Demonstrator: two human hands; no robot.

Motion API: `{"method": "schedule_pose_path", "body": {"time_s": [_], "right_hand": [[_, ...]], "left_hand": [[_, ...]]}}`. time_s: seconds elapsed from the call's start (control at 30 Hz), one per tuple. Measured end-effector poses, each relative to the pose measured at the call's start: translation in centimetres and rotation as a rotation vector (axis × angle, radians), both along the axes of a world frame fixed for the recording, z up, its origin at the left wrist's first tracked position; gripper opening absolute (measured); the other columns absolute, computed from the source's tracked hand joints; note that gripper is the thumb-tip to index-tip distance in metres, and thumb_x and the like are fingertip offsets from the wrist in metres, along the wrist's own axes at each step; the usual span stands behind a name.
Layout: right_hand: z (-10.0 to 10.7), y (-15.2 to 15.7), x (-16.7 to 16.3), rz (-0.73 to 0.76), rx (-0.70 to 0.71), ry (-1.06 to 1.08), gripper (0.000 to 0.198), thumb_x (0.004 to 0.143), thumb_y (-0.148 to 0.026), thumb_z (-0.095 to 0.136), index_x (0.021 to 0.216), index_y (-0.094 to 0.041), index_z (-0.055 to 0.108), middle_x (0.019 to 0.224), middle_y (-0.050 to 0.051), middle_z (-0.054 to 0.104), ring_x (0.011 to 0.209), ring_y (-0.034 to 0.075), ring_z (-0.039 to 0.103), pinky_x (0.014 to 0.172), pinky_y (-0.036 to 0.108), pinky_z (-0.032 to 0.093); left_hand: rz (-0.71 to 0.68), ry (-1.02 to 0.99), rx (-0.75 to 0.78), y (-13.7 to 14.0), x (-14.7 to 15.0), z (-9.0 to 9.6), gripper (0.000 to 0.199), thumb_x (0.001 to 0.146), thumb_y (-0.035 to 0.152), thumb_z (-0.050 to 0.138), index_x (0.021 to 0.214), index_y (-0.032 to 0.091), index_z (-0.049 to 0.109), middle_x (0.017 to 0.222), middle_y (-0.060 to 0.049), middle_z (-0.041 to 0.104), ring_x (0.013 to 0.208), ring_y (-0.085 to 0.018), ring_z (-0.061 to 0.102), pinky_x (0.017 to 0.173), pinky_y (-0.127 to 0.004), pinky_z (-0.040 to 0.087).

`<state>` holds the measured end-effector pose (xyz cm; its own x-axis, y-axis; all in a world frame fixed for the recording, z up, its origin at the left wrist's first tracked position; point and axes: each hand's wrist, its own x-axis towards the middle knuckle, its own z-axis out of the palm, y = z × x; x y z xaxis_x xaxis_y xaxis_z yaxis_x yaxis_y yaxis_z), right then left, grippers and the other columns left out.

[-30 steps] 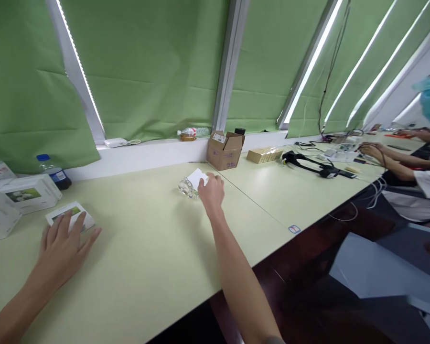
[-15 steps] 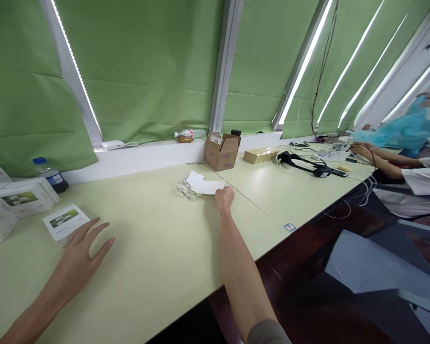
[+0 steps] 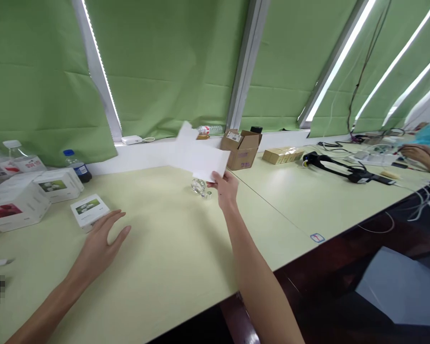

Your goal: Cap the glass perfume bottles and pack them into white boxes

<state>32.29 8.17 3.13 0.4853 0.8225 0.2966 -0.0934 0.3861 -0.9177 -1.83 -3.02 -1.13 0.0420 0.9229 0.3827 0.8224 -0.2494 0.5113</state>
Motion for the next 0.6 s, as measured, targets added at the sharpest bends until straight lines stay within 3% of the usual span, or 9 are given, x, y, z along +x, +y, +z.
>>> {"method": "schedule_pose_path", "body": {"time_s": [0.07, 0.23, 0.37, 0.5, 0.6], "right_hand": [[-0.1, -0.8, -2.8, 0.188, 0.002, -0.011, 0.026, 0.067, -0.028, 0.071, 0.083, -0.012, 0.060, 0.075, 0.004, 0.065, 0.051, 0.013, 0.061, 0.044, 0.025, 0.057], [-1.9, -2.5, -8.5, 0.487, -0.142, -0.188, 0.025, 0.071, -0.032, 0.069, 0.085, -0.014, 0.059, 0.082, 0.005, 0.066, 0.061, 0.016, 0.065, 0.051, 0.032, 0.061], [-3.6, -3.3, -10.7, 0.650, -0.220, -0.340, 0.019, 0.077, -0.030, 0.061, 0.090, -0.017, 0.058, 0.087, 0.005, 0.067, 0.070, 0.018, 0.067, 0.058, 0.033, 0.060], [-3.8, -3.5, -11.2, 0.619, -0.169, -0.567, 0.017, 0.078, -0.025, 0.057, 0.093, -0.017, 0.061, 0.089, 0.005, 0.069, 0.080, 0.018, 0.065, 0.072, 0.032, 0.055], [-3.5, -3.4, -11.0, 0.500, -0.102, -0.670, 0.015, 0.077, -0.025, 0.055, 0.087, -0.017, 0.064, 0.091, 0.005, 0.069, 0.082, 0.017, 0.064, 0.074, 0.030, 0.052]], "left_hand": [[0.019, -0.092, -0.047, -0.2, 0.3, 0.4, 0.049, 0.085, 0.050, 0.047, 0.127, 0.026, 0.045, 0.135, -0.007, 0.047, 0.126, -0.027, 0.041, 0.104, -0.045, 0.034], [0.035, -0.461, -0.109, -0.1, 0.6, 1.2, 0.055, 0.084, 0.050, 0.048, 0.132, 0.025, 0.038, 0.129, -0.010, 0.053, 0.110, -0.024, 0.056, 0.088, -0.037, 0.046], [0.075, -0.525, -0.109, 0.5, -0.4, 1.2, 0.045, 0.083, 0.052, 0.049, 0.110, 0.017, 0.057, 0.106, -0.009, 0.065, 0.093, -0.023, 0.060, 0.074, -0.031, 0.047], [0.198, -0.442, -0.139, 1.0, -1.6, 0.7, 0.043, 0.076, 0.056, 0.053, 0.069, 0.014, 0.060, 0.066, -0.003, 0.060, 0.058, -0.017, 0.051, 0.050, -0.025, 0.036], [0.219, -0.479, -0.116, 1.3, -2.2, 0.5, 0.042, 0.074, 0.056, 0.056, 0.064, 0.014, 0.056, 0.057, 0.000, 0.053, 0.051, -0.013, 0.043, 0.046, -0.023, 0.030]]}}
